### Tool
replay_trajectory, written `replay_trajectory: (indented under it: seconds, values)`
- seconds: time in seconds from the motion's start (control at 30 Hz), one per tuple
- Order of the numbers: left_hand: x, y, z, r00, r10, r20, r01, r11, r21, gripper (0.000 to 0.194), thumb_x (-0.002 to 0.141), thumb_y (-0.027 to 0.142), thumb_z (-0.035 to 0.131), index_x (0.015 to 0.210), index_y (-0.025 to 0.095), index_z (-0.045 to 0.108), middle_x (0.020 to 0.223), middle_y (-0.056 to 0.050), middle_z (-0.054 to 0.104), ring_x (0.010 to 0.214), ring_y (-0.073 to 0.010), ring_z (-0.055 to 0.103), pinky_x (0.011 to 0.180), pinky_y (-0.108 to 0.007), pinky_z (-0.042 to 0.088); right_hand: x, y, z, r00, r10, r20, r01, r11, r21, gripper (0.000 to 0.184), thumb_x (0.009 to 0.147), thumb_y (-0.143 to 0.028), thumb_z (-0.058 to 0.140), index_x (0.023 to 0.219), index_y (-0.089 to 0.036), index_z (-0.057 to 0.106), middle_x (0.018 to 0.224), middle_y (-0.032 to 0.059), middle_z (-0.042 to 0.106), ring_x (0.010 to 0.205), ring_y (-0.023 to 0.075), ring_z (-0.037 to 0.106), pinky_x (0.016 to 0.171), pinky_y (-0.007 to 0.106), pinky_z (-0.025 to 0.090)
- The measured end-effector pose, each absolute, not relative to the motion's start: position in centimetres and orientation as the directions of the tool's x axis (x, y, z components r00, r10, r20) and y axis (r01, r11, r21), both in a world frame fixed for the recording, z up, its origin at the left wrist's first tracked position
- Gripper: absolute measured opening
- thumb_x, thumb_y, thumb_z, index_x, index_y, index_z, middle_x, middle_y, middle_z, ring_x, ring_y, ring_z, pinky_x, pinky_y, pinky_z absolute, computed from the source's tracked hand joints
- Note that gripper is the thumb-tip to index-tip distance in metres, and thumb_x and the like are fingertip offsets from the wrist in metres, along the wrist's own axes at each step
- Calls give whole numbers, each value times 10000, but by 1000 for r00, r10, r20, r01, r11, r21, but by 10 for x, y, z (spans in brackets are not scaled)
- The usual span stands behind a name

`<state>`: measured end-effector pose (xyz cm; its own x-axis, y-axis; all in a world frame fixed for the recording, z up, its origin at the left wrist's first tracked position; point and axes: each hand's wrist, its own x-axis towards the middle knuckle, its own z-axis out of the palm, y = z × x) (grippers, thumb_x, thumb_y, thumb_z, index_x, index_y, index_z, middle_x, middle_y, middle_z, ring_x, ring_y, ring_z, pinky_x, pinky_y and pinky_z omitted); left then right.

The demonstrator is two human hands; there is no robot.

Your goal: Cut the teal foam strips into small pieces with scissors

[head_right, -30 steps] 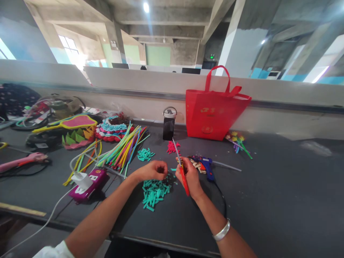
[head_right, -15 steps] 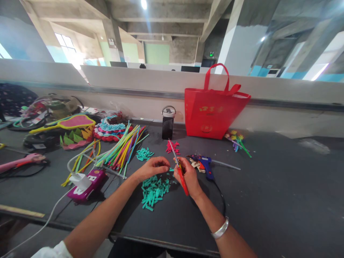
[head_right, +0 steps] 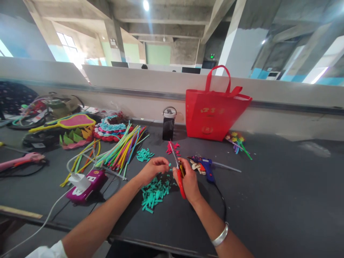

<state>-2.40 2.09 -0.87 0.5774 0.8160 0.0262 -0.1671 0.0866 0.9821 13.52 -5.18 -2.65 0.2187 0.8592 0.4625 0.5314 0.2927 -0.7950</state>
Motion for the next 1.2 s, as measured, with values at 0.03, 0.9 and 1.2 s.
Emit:
replay_trajectory:
  seconds: [0.03,0.9,1.2]
  values:
    - [-24,22,-7,531,847,28,-235,115,965,153,628,226,739,730,147,656,623,19,609,526,-66,484,545,-198,359,134,-52,-25,231,853,468,561,276,-780,344,832,-306,555,1156,-196,529,969,50,649,797,167,623,750,288,500]
    - [-22,24,-10,447,893,57,-459,174,871,126,621,169,738,681,147,631,612,22,623,521,-68,510,576,-205,390,125,-54,-32,113,863,493,855,168,-491,353,795,-223,546,1148,-231,558,975,43,645,809,197,609,731,305,476]
    - [-22,21,-6,450,891,61,-467,177,866,106,633,164,727,666,147,628,621,18,622,530,-64,507,576,-197,391,128,-53,-38,97,845,526,853,202,-482,357,803,-224,525,1155,-221,587,953,58,658,785,197,624,740,302,487]
